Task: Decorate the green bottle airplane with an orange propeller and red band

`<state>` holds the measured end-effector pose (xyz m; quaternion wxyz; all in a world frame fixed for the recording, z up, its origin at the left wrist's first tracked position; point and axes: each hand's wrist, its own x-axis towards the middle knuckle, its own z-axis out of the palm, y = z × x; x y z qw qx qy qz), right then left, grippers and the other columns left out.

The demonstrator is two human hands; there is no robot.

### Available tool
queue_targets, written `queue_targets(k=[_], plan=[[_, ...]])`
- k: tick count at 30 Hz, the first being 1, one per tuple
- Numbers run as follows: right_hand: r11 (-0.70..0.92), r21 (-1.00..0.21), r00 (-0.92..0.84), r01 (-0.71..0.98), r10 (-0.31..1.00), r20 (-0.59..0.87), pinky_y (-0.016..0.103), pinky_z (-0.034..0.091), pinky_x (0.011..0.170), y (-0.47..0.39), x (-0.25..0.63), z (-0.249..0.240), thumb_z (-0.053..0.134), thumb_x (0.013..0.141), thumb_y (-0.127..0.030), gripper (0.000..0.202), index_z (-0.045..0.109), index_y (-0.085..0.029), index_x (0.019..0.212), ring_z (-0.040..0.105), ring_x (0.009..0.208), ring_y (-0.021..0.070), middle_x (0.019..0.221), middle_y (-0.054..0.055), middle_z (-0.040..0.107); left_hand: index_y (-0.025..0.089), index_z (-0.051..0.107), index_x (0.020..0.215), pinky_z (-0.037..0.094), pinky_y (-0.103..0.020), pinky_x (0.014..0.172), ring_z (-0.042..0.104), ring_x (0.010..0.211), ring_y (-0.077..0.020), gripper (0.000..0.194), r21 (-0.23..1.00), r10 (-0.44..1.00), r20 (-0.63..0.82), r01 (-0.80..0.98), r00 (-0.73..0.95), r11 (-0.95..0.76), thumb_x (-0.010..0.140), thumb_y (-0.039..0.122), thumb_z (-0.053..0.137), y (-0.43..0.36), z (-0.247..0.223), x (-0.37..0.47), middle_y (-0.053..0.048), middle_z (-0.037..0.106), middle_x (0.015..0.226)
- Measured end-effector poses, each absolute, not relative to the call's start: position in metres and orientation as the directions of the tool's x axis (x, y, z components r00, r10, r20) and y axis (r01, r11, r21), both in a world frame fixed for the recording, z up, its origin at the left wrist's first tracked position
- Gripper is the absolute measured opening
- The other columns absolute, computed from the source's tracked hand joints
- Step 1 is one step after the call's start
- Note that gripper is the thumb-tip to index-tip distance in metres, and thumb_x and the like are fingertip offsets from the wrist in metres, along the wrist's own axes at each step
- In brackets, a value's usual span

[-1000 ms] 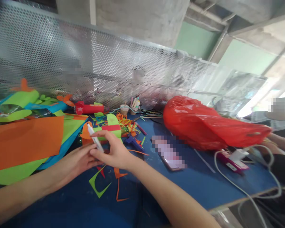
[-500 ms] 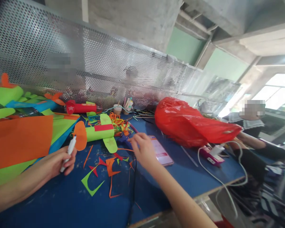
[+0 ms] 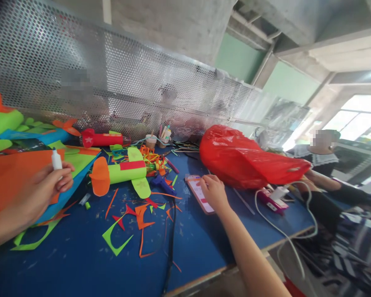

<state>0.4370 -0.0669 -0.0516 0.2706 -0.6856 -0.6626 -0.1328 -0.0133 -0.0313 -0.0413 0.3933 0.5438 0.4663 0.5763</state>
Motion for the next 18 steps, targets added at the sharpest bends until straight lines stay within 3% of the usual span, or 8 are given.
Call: queue_targets(k=[13, 18], plan=[[-0.005, -0.230, 0.128, 0.973, 0.842, 0.524, 0.032, 0.044, 0.071, -0.068, 0.436, -0.048, 0.039, 0.083, -0.030, 0.029, 0.060, -0.022, 0.064, 0.063, 0.078, 0.0235, 0.073, 0.008, 0.067, 0.022, 0.052, 0.084, 0.027, -0.025, 0.049, 0.036, 0.051, -0.0092, 0.008, 0.973, 0.974, 0.225, -0.037, -0.040, -0.226, 0.089, 0.028, 0.052, -0.033, -0.047, -0.014, 0.008, 0.036, 0.056], [0.008, -0.264, 0.149, 0.965, 0.808, 0.570, 0.035, 0.046, 0.074, -0.074, 0.419, -0.036, 0.036, 0.089, -0.033, 0.030, 0.057, -0.022, 0.072, 0.064, 0.081, 0.0247, 0.079, 0.010, 0.068, 0.021, 0.053, 0.083, 0.031, -0.024, 0.051, 0.037, 0.052, -0.0098, 0.010, 0.953, 0.970, 0.242, -0.179, -0.030, -0.243, 0.089, 0.026, 0.046, -0.033, -0.044, -0.012, 0.007, 0.038, 0.057]])
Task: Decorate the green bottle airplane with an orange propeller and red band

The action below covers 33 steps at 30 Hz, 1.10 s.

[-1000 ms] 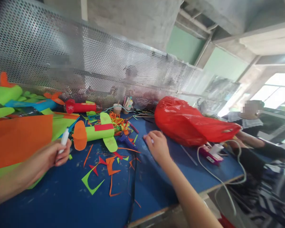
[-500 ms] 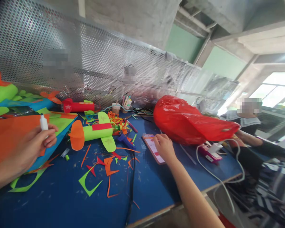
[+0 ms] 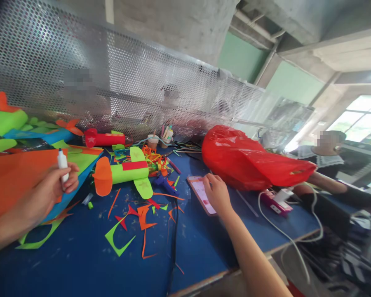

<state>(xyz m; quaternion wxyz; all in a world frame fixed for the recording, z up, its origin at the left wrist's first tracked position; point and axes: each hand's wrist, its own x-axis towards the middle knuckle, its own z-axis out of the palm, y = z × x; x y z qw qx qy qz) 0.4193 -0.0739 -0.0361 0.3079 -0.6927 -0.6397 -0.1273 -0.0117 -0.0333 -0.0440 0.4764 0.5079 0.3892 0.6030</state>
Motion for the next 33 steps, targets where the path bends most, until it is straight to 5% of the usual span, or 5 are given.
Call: queue_targets(k=[5, 15, 20, 24, 33], plan=[[0.383, -0.404, -0.046, 0.831, 0.771, 0.636, 0.031, 0.051, 0.075, -0.086, 0.347, -0.012, 0.048, 0.093, -0.031, 0.025, 0.051, -0.022, 0.116, 0.068, 0.081, 0.0186, 0.089, 0.005, 0.072, 0.022, 0.050, 0.084, 0.037, -0.025, 0.053, 0.044, 0.053, -0.0115, 0.018, 0.965, 0.981, 0.181, -0.204, 0.074, -0.163, 0.092, 0.032, 0.038, -0.054, -0.035, 0.004, 0.007, 0.042, 0.057], [0.850, 0.097, -0.769, 0.518, 0.413, 0.487, 0.030, 0.050, 0.072, -0.055, 0.243, -0.024, 0.044, 0.097, -0.025, 0.033, 0.050, -0.018, 0.129, 0.061, 0.082, 0.0192, 0.092, 0.009, 0.067, 0.022, 0.054, 0.089, 0.050, -0.031, 0.053, 0.064, 0.053, -0.0204, 0.028, 0.977, 0.831, 0.005, 0.173, 0.556, -0.121, 0.084, 0.049, 0.051, -0.083, -0.026, 0.058, 0.002, 0.064, 0.061], [0.674, -0.338, -0.389, 0.656, 0.687, 0.613, 0.030, 0.045, 0.066, -0.016, 0.250, -0.011, 0.058, 0.087, -0.038, 0.018, 0.061, -0.021, 0.090, 0.058, 0.071, 0.0189, 0.077, 0.004, 0.063, 0.023, 0.058, 0.089, 0.049, -0.030, 0.054, 0.064, 0.056, -0.0199, 0.025, 0.894, 0.900, 0.228, 0.286, 0.371, -0.344, 0.084, 0.046, 0.050, -0.054, -0.017, 0.031, 0.000, 0.065, 0.064], [0.404, -0.902, -0.206, 0.151, 0.906, 0.371, 0.028, 0.043, 0.060, 0.011, 0.249, -0.007, 0.036, 0.089, -0.053, 0.039, 0.058, -0.021, 0.083, 0.053, 0.057, 0.0155, 0.059, -0.002, 0.055, 0.021, 0.059, 0.098, 0.053, -0.039, 0.076, 0.067, 0.083, -0.0259, 0.029, 0.723, 0.869, 0.476, 0.503, 0.134, -0.474, 0.076, 0.039, 0.052, -0.021, -0.027, -0.010, -0.007, 0.069, 0.088], [0.379, -0.925, -0.121, -0.016, 0.918, 0.378, 0.025, 0.036, 0.058, 0.010, 0.237, -0.018, 0.054, 0.077, -0.031, 0.016, 0.044, -0.023, 0.068, 0.047, 0.054, 0.0127, 0.052, -0.006, 0.053, 0.018, 0.035, 0.144, 0.037, -0.051, 0.106, 0.046, 0.130, -0.0358, 0.078, 0.545, 0.846, 0.307, 0.649, 0.435, -0.531, 0.074, 0.041, 0.063, 0.018, -0.073, -0.038, -0.017, 0.046, 0.146]])
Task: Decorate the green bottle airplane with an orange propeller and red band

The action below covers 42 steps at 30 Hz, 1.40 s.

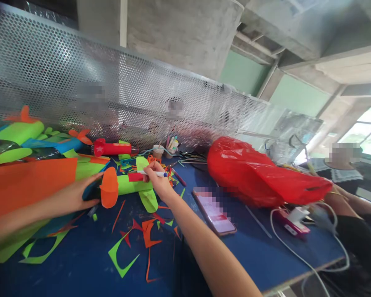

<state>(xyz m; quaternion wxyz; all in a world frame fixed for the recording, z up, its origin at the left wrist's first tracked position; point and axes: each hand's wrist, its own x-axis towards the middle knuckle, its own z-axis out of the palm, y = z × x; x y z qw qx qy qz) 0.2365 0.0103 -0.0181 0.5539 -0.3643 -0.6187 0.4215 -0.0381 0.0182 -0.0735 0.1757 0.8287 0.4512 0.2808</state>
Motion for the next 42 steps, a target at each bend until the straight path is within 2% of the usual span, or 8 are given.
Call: queue_targets(k=[4, 8, 13, 25, 31, 36, 42], plan=[[0.403, -0.911, -0.087, 0.093, 0.914, 0.395, 0.026, 0.032, 0.053, 0.005, 0.238, -0.015, 0.054, 0.078, -0.030, 0.016, 0.042, -0.024, 0.068, 0.044, 0.050, 0.0124, 0.050, -0.007, 0.052, 0.023, 0.050, 0.133, 0.041, -0.051, 0.102, 0.051, 0.124, -0.0377, 0.069, 0.574, 0.865, 0.323, 0.647, 0.385, -0.502, 0.073, 0.051, 0.068, 0.013, -0.076, -0.031, -0.015, 0.056, 0.136], [0.415, -0.898, -0.021, 0.146, 0.909, 0.416, 0.025, 0.027, 0.047, 0.003, 0.237, -0.021, 0.057, 0.074, -0.029, 0.023, 0.037, -0.024, 0.063, 0.033, 0.043, 0.0104, 0.043, -0.010, 0.040, 0.029, 0.055, 0.127, 0.042, -0.051, 0.101, 0.052, 0.123, -0.0387, 0.064, 0.620, 0.876, 0.350, 0.619, 0.333, -0.483, 0.069, 0.050, 0.072, 0.008, -0.079, -0.033, -0.011, 0.058, 0.136], [0.400, -0.897, -0.005, 0.187, 0.914, 0.406, 0.026, 0.027, 0.048, 0.002, 0.237, -0.030, 0.056, 0.076, -0.031, 0.023, 0.038, -0.025, 0.064, 0.034, 0.043, 0.0107, 0.044, -0.009, 0.043, 0.029, 0.056, 0.125, 0.041, -0.053, 0.102, 0.052, 0.124, -0.0382, 0.061, 0.643, 0.882, 0.359, 0.603, 0.307, -0.472, 0.070, 0.048, 0.072, 0.008, -0.084, -0.034, -0.010, 0.058, 0.135], [0.417, -0.877, -0.004, 0.240, 0.904, 0.428, 0.026, 0.030, 0.048, 0.008, 0.235, -0.036, 0.056, 0.077, -0.028, 0.022, 0.039, -0.024, 0.064, 0.036, 0.042, 0.0105, 0.044, -0.009, 0.045, 0.029, 0.058, 0.124, 0.041, -0.052, 0.103, 0.050, 0.125, -0.0389, 0.062, 0.655, 0.888, 0.349, 0.600, 0.300, -0.460, 0.068, 0.053, 0.072, 0.007, -0.083, -0.033, -0.009, 0.057, 0.136], [0.437, -0.865, -0.038, 0.248, 0.896, 0.442, 0.026, 0.031, 0.050, 0.008, 0.233, -0.037, 0.057, 0.078, -0.030, 0.024, 0.039, -0.024, 0.063, 0.036, 0.043, 0.0103, 0.045, -0.009, 0.045, 0.031, 0.059, 0.123, 0.038, -0.054, 0.104, 0.050, 0.124, -0.0387, 0.061, 0.672, 0.886, 0.357, 0.577, 0.297, -0.464, 0.068, 0.048, 0.074, 0.006, -0.083, -0.033, -0.008, 0.057, 0.137], [0.407, -0.874, -0.056, 0.265, 0.912, 0.407, 0.025, 0.030, 0.049, 0.004, 0.230, -0.035, 0.058, 0.078, -0.031, 0.025, 0.040, -0.024, 0.063, 0.039, 0.044, 0.0105, 0.046, -0.008, 0.048, 0.030, 0.060, 0.121, 0.041, -0.053, 0.102, 0.052, 0.122, -0.0384, 0.059, 0.665, 0.886, 0.360, 0.586, 0.291, -0.463, 0.067, 0.050, 0.074, 0.006, -0.081, -0.032, -0.009, 0.059, 0.134], [0.361, -0.909, -0.098, 0.208, 0.933, 0.347, 0.024, 0.027, 0.044, 0.006, 0.232, -0.036, 0.057, 0.074, -0.031, 0.023, 0.039, -0.024, 0.062, 0.037, 0.038, 0.0096, 0.041, -0.010, 0.045, 0.029, 0.058, 0.123, 0.041, -0.053, 0.103, 0.052, 0.123, -0.0381, 0.060, 0.646, 0.884, 0.356, 0.604, 0.303, -0.467, 0.069, 0.049, 0.073, 0.007, -0.083, -0.033, -0.009, 0.058, 0.136]])
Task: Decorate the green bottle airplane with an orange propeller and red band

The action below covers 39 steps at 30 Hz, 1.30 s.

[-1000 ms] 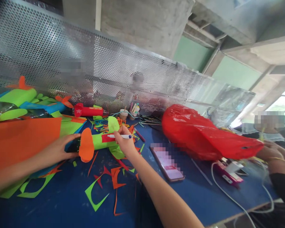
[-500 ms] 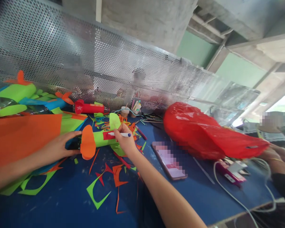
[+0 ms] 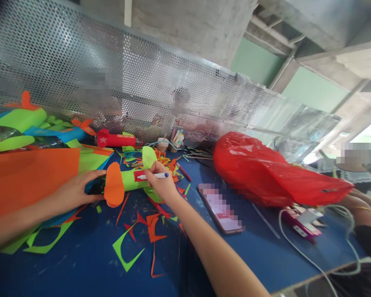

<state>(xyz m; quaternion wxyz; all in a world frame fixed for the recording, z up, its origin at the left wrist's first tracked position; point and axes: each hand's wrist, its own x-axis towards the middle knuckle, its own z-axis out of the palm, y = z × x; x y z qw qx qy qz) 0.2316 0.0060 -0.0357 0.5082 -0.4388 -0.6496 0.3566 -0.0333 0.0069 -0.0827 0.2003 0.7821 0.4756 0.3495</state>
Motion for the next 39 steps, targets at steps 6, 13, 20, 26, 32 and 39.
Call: queue_targets(k=[6, 13, 20, 26, 32, 39], plan=[[0.353, -0.908, -0.081, 0.224, 0.936, 0.344, 0.024, 0.024, 0.042, 0.007, 0.237, -0.037, 0.056, 0.071, -0.026, 0.020, 0.039, -0.024, 0.060, 0.036, 0.037, 0.0100, 0.040, -0.009, 0.043, 0.029, 0.059, 0.123, 0.041, -0.053, 0.103, 0.052, 0.124, -0.0388, 0.060, 0.643, 0.886, 0.356, 0.610, 0.297, -0.463, 0.069, 0.050, 0.073, 0.006, -0.081, -0.033, -0.009, 0.058, 0.136], [0.380, -0.881, -0.020, 0.280, 0.920, 0.391, 0.025, 0.029, 0.045, 0.007, 0.240, -0.032, 0.053, 0.069, -0.024, 0.018, 0.038, -0.024, 0.058, 0.035, 0.038, 0.0100, 0.040, -0.010, 0.042, 0.029, 0.057, 0.125, 0.041, -0.053, 0.105, 0.051, 0.126, -0.0384, 0.063, 0.619, 0.885, 0.348, 0.632, 0.310, -0.465, 0.069, 0.053, 0.072, 0.005, -0.080, -0.033, -0.008, 0.056, 0.138], [0.397, -0.872, 0.001, 0.286, 0.910, 0.414, 0.026, 0.032, 0.049, 0.006, 0.239, -0.030, 0.054, 0.073, -0.026, 0.020, 0.038, -0.025, 0.060, 0.036, 0.041, 0.0110, 0.041, -0.009, 0.044, 0.025, 0.053, 0.130, 0.039, -0.053, 0.107, 0.048, 0.128, -0.0379, 0.066, 0.579, 0.883, 0.324, 0.666, 0.340, -0.469, 0.073, 0.055, 0.067, 0.007, -0.080, -0.035, -0.009, 0.053, 0.142], [0.421, -0.855, -0.019, 0.301, 0.900, 0.436, 0.026, 0.032, 0.051, 0.010, 0.239, -0.036, 0.055, 0.077, -0.027, 0.022, 0.039, -0.025, 0.061, 0.038, 0.043, 0.0113, 0.043, -0.009, 0.046, 0.025, 0.055, 0.128, 0.041, -0.053, 0.105, 0.050, 0.127, -0.0384, 0.065, 0.575, 0.878, 0.338, 0.664, 0.337, -0.477, 0.071, 0.055, 0.068, 0.007, -0.079, -0.035, -0.010, 0.055, 0.139], [0.429, -0.869, -0.046, 0.248, 0.901, 0.432, 0.026, 0.035, 0.054, 0.008, 0.233, -0.036, 0.058, 0.079, -0.029, 0.025, 0.040, -0.024, 0.063, 0.041, 0.044, 0.0112, 0.044, -0.008, 0.049, 0.026, 0.056, 0.127, 0.043, -0.053, 0.104, 0.052, 0.124, -0.0384, 0.064, 0.573, 0.874, 0.355, 0.661, 0.332, -0.484, 0.070, 0.053, 0.070, 0.007, -0.081, -0.034, -0.010, 0.057, 0.137], [0.426, -0.903, 0.107, 0.053, 0.897, 0.429, 0.023, 0.031, 0.049, 0.011, 0.248, -0.031, 0.063, 0.078, -0.035, 0.021, 0.047, -0.023, 0.071, 0.044, 0.046, 0.0102, 0.050, -0.008, 0.054, 0.025, 0.055, 0.128, 0.041, -0.054, 0.105, 0.050, 0.127, -0.0379, 0.066, 0.566, 0.885, 0.336, 0.682, 0.323, -0.464, 0.071, 0.056, 0.068, 0.007, -0.081, -0.034, -0.009, 0.055, 0.140]])
